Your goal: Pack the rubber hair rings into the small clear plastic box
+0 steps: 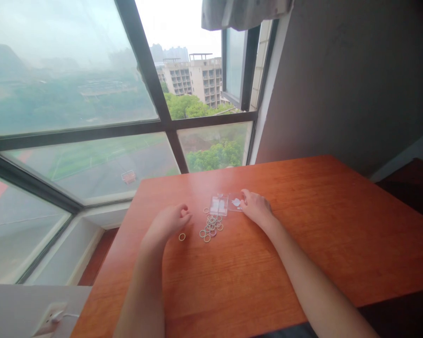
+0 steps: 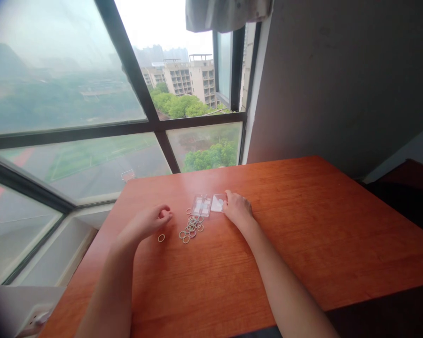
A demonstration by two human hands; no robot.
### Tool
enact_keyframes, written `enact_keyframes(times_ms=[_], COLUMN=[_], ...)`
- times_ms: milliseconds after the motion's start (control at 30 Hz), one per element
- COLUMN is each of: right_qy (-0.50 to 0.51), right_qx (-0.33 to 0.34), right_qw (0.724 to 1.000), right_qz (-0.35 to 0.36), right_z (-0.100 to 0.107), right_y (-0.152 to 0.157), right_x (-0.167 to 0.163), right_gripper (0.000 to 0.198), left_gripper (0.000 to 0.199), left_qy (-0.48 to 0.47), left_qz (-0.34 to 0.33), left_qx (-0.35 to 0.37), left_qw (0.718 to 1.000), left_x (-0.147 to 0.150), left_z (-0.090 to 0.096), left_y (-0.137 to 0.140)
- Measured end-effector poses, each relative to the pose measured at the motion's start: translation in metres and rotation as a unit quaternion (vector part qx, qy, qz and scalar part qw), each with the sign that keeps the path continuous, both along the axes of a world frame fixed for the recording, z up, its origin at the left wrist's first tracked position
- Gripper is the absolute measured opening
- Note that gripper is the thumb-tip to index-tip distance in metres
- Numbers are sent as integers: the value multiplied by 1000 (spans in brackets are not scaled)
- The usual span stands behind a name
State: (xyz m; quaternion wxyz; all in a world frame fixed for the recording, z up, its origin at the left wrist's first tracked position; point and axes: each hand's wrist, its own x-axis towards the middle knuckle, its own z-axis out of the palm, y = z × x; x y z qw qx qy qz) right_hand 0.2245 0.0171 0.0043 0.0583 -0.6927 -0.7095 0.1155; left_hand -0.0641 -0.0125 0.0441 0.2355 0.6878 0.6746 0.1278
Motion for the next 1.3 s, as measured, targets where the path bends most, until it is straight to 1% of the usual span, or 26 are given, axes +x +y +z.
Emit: enact_keyframes(times_ms=[33, 67, 133, 200, 267, 333, 467, 533, 600, 633, 700, 767, 800, 833, 900, 967, 1033, 1167, 1233, 1300], right_qy=[9, 17, 25, 22, 12, 4, 4, 7, 6, 5, 7, 10, 12, 13, 15, 17, 17, 11, 10, 13], right_qx=[10, 20, 37, 46, 48, 47, 49, 49, 45, 43, 43, 43, 44, 45, 50, 54, 54, 48, 45, 44], right_qw=[1000, 1000, 999, 999, 999, 999, 999, 999, 999, 999, 999, 999, 999, 999, 998, 998, 998, 998, 999, 999], right_qz=[3, 6, 12, 15, 17, 17, 17, 18, 18, 18, 20, 23, 24, 25, 25, 25, 25, 25, 23, 21], right_z=[-1, -2, -3, -3, -3, -4, -4, -4, -4, -4, -5, -6, -6, -7, -8, -8, -8, -6, -6, -6], right_y=[-1, -1, -3, -5, -6, -7, -7, -7, -6, -6, -6, -5, -5, -5, -4, -4, -4, -5, -5, -5], right_x=[-1, -2, -4, -7, -9, -11, -12, -11, -11, -11, -10, -10, -10, -10, -10, -9, -9, -9, -10, -10], right_gripper=[38, 40, 42, 42, 41, 40, 39, 40, 40, 40, 39, 39, 40, 40, 40, 39, 38, 38, 39, 40], left_gripper=[25, 24, 25, 25, 22, 17, 4, 7, 12, 14, 19, 21, 24, 26, 28, 25, 20, 14, 12, 12], left_qy=[23, 24, -2, -39, -68, -84, -137, -181, -194, -183, -131, -67, -43, -30, -31, -44, -42, -11, -1, -11], left_qz=[10, 18, 32, 42, 38, 20, -39, -65, -86, -95, -91, -54, -42, -39, -61, -86, -90, -74, -81, -99], left_qx=[-38, -84, -154, -196, -208, -203, -156, -166, -148, -121, -37, 43, 64, 71, 55, 31, 16, 3, 1, -10], left_qw=[999, 996, 988, 979, 975, 975, 977, 967, 966, 971, 987, 995, 996, 996, 996, 995, 995, 997, 997, 995], left_x=[-7, -12, -16, -12, -3, 9, 35, 43, 45, 44, 38, 32, 30, 28, 28, 29, 29, 29, 30, 34], left_z=[3, 4, 4, 1, -2, -5, -11, -15, -15, -15, -12, -10, -10, -11, -14, -18, -20, -15, -12, -9], left_y=[-2, -4, -7, -9, -10, -11, -10, -9, -7, -6, -3, 1, 2, 4, 6, 6, 5, 2, 0, -3])
